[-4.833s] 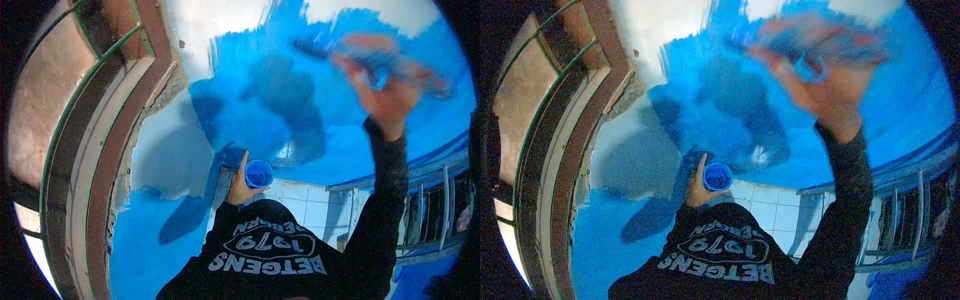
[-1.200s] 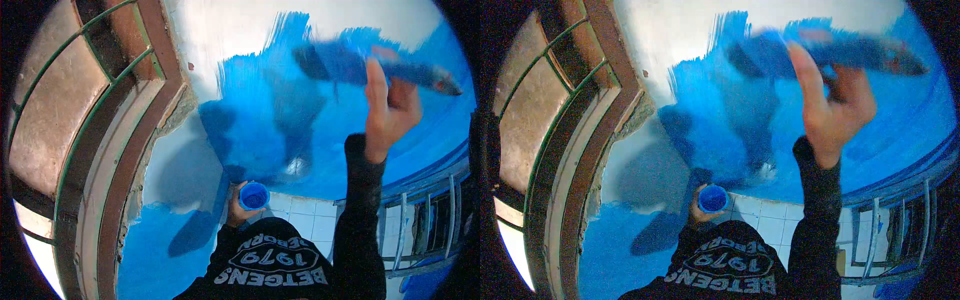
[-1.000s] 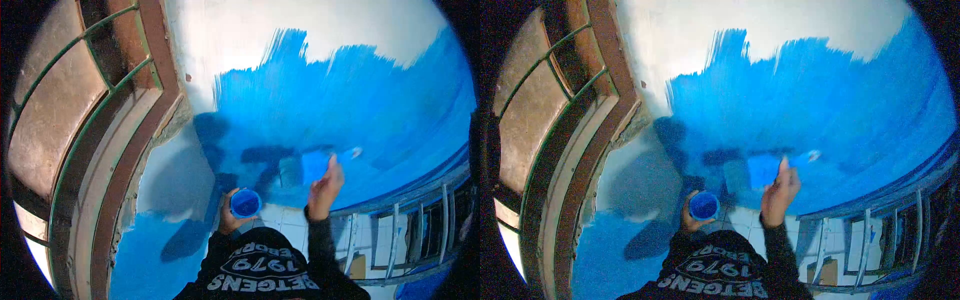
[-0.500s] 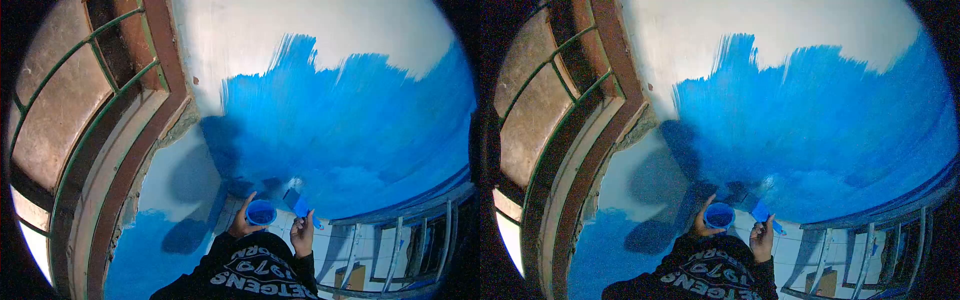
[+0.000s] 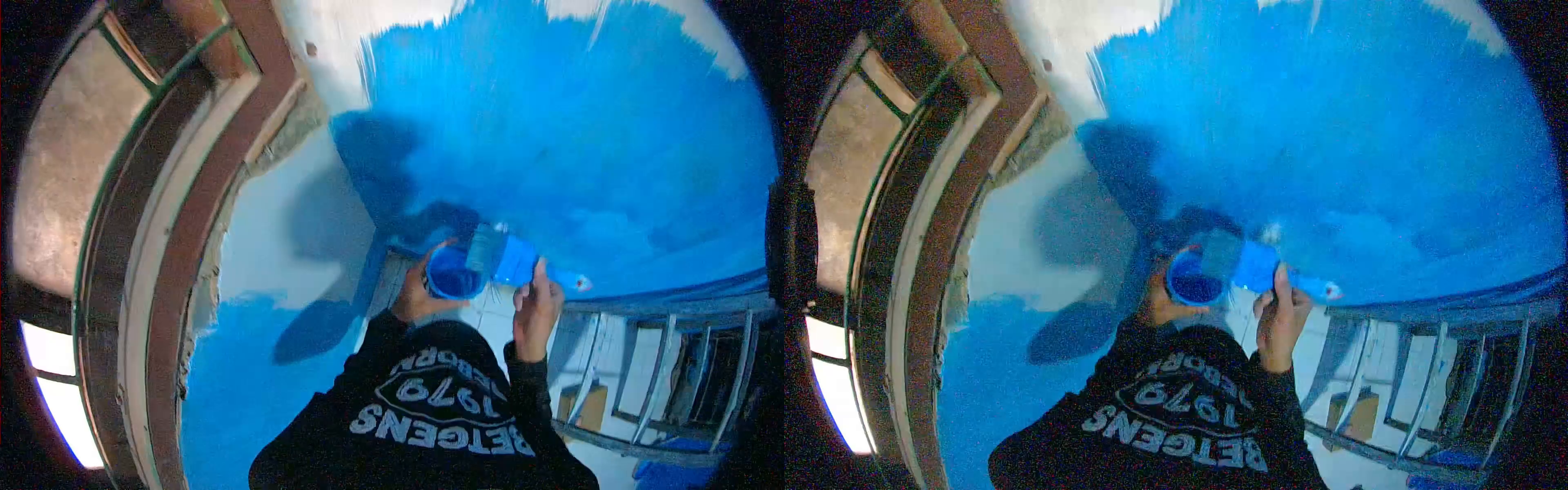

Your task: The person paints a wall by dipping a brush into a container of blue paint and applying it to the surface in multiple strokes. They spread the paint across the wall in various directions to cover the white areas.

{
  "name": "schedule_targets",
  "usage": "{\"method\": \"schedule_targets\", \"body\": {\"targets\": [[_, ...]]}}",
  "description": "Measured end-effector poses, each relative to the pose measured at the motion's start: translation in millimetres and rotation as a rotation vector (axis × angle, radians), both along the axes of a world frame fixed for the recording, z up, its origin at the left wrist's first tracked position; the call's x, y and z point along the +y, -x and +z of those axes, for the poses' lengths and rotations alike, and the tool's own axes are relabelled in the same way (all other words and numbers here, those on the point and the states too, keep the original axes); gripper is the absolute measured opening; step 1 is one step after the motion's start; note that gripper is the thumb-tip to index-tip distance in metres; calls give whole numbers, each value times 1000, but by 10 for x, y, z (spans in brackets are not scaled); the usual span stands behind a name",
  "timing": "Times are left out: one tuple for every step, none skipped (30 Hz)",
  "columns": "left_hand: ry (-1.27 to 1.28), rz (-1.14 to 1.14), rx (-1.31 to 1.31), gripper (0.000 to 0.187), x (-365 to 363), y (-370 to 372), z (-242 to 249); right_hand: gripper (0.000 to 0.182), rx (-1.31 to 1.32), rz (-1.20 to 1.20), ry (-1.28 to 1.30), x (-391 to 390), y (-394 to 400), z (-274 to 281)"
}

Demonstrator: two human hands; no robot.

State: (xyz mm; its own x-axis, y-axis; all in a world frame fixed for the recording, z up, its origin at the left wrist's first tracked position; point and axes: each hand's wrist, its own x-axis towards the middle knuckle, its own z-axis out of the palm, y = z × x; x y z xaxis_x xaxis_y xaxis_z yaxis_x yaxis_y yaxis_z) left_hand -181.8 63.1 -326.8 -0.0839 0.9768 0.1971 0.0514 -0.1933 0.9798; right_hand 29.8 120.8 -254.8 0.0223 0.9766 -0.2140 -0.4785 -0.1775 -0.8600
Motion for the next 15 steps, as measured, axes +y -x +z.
{"method": "schedule_targets", "body": {"targets": [[31, -6, -16, 113, -7, -12, 10, 19, -16, -6, 31, -16, 3, 102], [-62, 18, 66, 113, 11, -10, 67, 18, -155, -4, -121, -30, 36, 263], [-163, 42, 152, 113, 18, -11, 114, 17, -289, 2, -281, -54, 64, 377], [-155, 38, 149, 113, 0, -3, 135, 17, -294, 0, -273, -80, 81, 426], [-158, 53, 235, 113, -18, 31, 152, 16, -325, 33, -366, -95, 107, 461], [-162, 68, 320, 113, -24, 51, 164, 19, -356, 68, -461, -113, 119, 496], [-156, 68, 316, 113, -21, 57, 171, 19, -384, 147, -479, -142, 116, 528], [-157, 90, 348, 113, -7, 72, 179, 19, -385, 149, -476, -132, 110, 519], [-157, 111, 381, 113, 0, 87, 184, 20, -583, 241, -649, -105, 111, 509], [-156, 110, 382, 113, 4, 100, 163, 21, -781, 333, -823, -94, 113, 506], [-149, 106, 286, 111, 19, 115, 119, 24, -774, 390, -626, -160, 162, 551], [-143, 103, 190, 110, 39, 130, 78, 24, -774, 387, -626, -154, 192, 545], [-146, 101, 191, 110, 56, 154, 40, 25, -771, 441, -684, -123, 224, 524], [-160, 99, 173, 108, 67, 187, 4, 26, -767, 495, -743, -85, 250, 506], [-174, 97, 155, 106, 77, 214, 33, 27, -840, 517, -812, -44, 264, 491]]}}
